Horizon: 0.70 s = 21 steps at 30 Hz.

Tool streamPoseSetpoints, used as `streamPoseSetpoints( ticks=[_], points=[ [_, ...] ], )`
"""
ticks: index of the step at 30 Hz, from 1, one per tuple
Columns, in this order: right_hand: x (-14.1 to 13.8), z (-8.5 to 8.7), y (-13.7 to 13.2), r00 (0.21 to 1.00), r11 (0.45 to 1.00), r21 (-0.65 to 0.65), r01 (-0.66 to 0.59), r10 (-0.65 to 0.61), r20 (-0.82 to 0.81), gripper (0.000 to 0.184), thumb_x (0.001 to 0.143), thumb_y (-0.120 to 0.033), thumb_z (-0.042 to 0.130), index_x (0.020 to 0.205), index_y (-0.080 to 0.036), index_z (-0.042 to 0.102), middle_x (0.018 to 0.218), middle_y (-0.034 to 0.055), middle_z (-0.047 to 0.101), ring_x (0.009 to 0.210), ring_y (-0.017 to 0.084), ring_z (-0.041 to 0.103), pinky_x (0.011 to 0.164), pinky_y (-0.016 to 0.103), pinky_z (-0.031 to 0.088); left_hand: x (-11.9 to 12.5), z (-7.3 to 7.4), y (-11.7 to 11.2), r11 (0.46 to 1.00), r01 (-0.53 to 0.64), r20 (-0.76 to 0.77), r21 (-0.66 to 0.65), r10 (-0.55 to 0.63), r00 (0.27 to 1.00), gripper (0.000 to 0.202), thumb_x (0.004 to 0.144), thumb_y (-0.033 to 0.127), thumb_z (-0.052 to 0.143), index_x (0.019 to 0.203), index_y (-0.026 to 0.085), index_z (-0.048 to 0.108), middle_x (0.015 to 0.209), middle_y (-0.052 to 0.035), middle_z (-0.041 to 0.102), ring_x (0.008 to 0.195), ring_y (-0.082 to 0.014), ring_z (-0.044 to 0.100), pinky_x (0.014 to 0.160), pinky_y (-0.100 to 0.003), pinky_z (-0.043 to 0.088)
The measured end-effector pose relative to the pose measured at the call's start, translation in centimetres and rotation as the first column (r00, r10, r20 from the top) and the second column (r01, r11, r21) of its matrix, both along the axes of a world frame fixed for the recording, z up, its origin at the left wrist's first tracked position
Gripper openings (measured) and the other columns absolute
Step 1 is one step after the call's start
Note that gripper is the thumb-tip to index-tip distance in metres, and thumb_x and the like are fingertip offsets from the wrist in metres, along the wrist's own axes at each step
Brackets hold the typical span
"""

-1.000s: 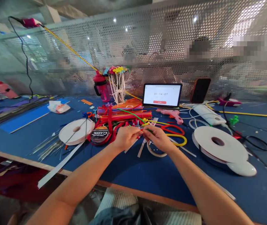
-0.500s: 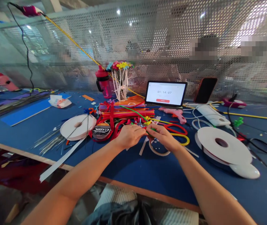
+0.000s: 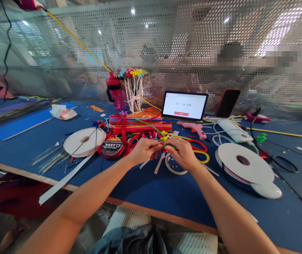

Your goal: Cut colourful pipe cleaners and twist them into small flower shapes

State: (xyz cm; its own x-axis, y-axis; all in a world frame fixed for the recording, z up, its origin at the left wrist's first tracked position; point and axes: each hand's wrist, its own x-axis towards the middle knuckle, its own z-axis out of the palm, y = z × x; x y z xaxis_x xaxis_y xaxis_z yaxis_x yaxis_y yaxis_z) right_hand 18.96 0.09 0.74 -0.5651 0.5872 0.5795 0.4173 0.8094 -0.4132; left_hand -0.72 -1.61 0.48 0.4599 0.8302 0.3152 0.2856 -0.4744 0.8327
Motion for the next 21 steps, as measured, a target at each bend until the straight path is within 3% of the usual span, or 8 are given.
streamPoseSetpoints(
  ticks=[3, 5, 9, 12, 14, 17, 19, 21],
  points=[
    [-0.8, -0.3, 0.3, 0.996, 0.918, -0.389, -0.079, 0.056, -0.07, 0.033, 0.093, -0.038, 0.035, 0.076, -0.017, 0.053, 0.063, 0.001, 0.056, 0.059, 0.013, 0.054, 0.057, 0.025, 0.043, -0.1, -0.3, -0.1, 0.916, -0.102, -0.237, 0.388, 0.206, 0.949, 0.021, 0.085, 0.027, 0.045, 0.077, 0.016, 0.062, 0.074, -0.0057, 0.066, 0.071, -0.0165, 0.061, 0.062, -0.024, 0.041],
    [-1.2, -0.4, 0.2, 0.995, 0.903, -0.422, -0.078, 0.046, -0.088, 0.028, 0.091, -0.038, 0.04, 0.074, -0.017, 0.05, 0.061, -0.0007, 0.054, 0.056, 0.012, 0.052, 0.055, 0.024, 0.042, 0.0, -0.5, -0.1, 0.912, -0.115, -0.233, 0.393, 0.22, 0.947, 0.024, 0.086, 0.029, 0.044, 0.074, 0.016, 0.06, 0.072, -0.0054, 0.065, 0.069, -0.0157, 0.06, 0.061, -0.024, 0.04],
    [-1.1, -0.3, -0.2, 0.996, 0.996, -0.036, 0.077, -0.078, -0.034, 0.016, 0.089, -0.027, 0.046, 0.079, -0.018, 0.054, 0.067, 0.0015, 0.058, 0.063, 0.014, 0.054, 0.061, 0.025, 0.043, 0.7, -0.6, 0.1, 0.987, -0.009, 0.126, -0.161, 0.03, 0.992, 0.038, 0.085, 0.046, 0.043, 0.069, 0.015, 0.057, 0.049, 0.0007, 0.053, 0.042, -0.0086, 0.048, 0.044, -0.02, 0.034],
    [-0.4, -0.3, -0.1, 0.994, 0.937, 0.345, 0.059, -0.085, 0.061, 0.01, 0.085, -0.017, 0.05, 0.082, -0.02, 0.059, 0.073, 0.0038, 0.063, 0.074, 0.016, 0.057, 0.074, 0.029, 0.045, 1.0, -0.8, 0.3, 0.849, 0.206, 0.387, -0.487, -0.002, 0.922, 0.041, 0.078, 0.053, 0.051, 0.068, 0.013, 0.056, 0.041, 0.0037, 0.046, 0.033, -0.0052, 0.037, 0.036, -0.018, 0.025],
    [0.1, -0.4, 0.2, 0.99, 0.906, 0.422, 0.005, -0.065, 0.128, 0.011, 0.083, -0.014, 0.053, 0.086, -0.021, 0.061, 0.077, 0.0038, 0.065, 0.076, 0.017, 0.057, 0.077, 0.03, 0.045, 1.1, -0.9, 0.4, 0.789, 0.268, 0.45, -0.553, 0.013, 0.893, 0.041, 0.075, 0.053, 0.056, 0.066, 0.013, 0.056, 0.039, 0.0045, 0.044, 0.032, -0.0038, 0.033, 0.034, -0.018, 0.02],
    [0.2, -0.5, 0.5, 0.993, 0.958, 0.269, 0.096, -0.112, 0.046, 0.007, 0.082, -0.02, 0.058, 0.088, -0.022, 0.061, 0.08, 0.0039, 0.065, 0.075, 0.017, 0.058, 0.073, 0.031, 0.045, 1.1, -1.1, 0.6, 0.808, 0.268, 0.479, -0.524, 0.019, 0.877, 0.04, 0.074, 0.052, 0.058, 0.066, 0.012, 0.057, 0.041, 0.0031, 0.048, 0.034, -0.0038, 0.038, 0.035, -0.017, 0.023],
    [-0.1, -0.5, 0.6, 0.978, 0.986, -0.011, 0.169, -0.169, -0.119, 0.007, 0.083, -0.027, 0.057, 0.087, -0.021, 0.058, 0.07, 0.002, 0.062, 0.064, 0.015, 0.057, 0.062, 0.028, 0.044, 1.1, -1.3, 0.7, 0.848, 0.238, 0.496, -0.472, 0.032, 0.868, 0.04, 0.075, 0.051, 0.057, 0.068, 0.012, 0.057, 0.046, 0.0013, 0.053, 0.038, -0.0047, 0.044, 0.039, -0.017, 0.03],
    [-0.6, -0.6, 0.5, 0.937, 0.945, -0.302, 0.124, -0.212, -0.278, 0.013, 0.085, -0.033, 0.055, 0.085, -0.02, 0.054, 0.058, -0.0021, 0.055, 0.05, 0.011, 0.051, 0.05, 0.024, 0.04, 1.1, -1.5, 0.9, 0.87, 0.214, 0.485, -0.445, 0.033, 0.874, 0.039, 0.076, 0.051, 0.056, 0.071, 0.012, 0.058, 0.053, -0.0005, 0.057, 0.044, -0.0066, 0.049, 0.046, -0.018, 0.038]
  ],
)
